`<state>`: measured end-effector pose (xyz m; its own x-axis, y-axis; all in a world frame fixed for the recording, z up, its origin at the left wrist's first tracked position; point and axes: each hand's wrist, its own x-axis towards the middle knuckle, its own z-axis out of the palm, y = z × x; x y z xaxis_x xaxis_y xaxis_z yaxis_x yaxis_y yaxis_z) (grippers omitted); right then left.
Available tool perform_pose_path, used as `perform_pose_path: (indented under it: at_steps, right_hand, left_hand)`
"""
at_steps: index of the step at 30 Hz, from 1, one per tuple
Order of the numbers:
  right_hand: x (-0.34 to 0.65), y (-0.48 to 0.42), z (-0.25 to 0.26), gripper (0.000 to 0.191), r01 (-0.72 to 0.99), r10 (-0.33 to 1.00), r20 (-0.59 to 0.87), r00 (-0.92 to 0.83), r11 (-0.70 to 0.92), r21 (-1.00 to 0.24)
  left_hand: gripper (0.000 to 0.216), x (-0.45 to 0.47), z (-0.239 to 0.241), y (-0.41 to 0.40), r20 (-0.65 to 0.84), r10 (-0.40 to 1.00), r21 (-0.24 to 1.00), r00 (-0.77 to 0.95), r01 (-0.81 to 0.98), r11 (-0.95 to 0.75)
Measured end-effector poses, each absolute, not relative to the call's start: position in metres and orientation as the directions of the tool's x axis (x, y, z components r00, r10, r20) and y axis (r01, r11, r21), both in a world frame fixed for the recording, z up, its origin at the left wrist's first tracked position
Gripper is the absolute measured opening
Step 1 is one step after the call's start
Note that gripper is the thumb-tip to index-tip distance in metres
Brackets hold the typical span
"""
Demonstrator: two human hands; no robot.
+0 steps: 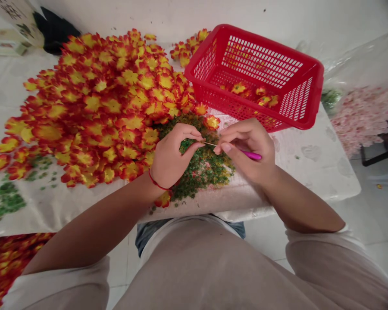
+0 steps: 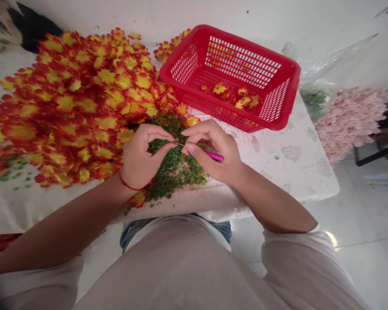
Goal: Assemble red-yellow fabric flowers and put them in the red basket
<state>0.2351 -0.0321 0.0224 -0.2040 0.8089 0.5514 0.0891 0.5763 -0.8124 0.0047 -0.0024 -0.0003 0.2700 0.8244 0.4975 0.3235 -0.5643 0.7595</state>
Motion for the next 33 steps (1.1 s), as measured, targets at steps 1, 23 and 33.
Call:
perform_pose_path:
  at_steps: [1,23,33]
  right_hand:
    - [0.235,-0.032,0.023,0.025,0.094,0.816,0.541,-0.202,0.566,-0.819]
    - [0.23,-0.029,0.023,0.017,0.021,0.909,0.308,-0.281,0.327,-0.945]
    - [0.23,-0.028,0.019,0.012,0.049,0.935,0.34,-0.097,0.346,-0.937]
  left_hand:
    - [0.023,0.005,0.0,-0.003,0.501,0.821,0.755,0.274,0.325,-0.569]
    - [0.017,-0.003,-0.003,0.002,0.622,0.629,0.452,0.467,0.442,-0.775]
    - [0.021,-0.007,0.007,0.011,0.532,0.73,0.419,0.43,0.616,-0.668]
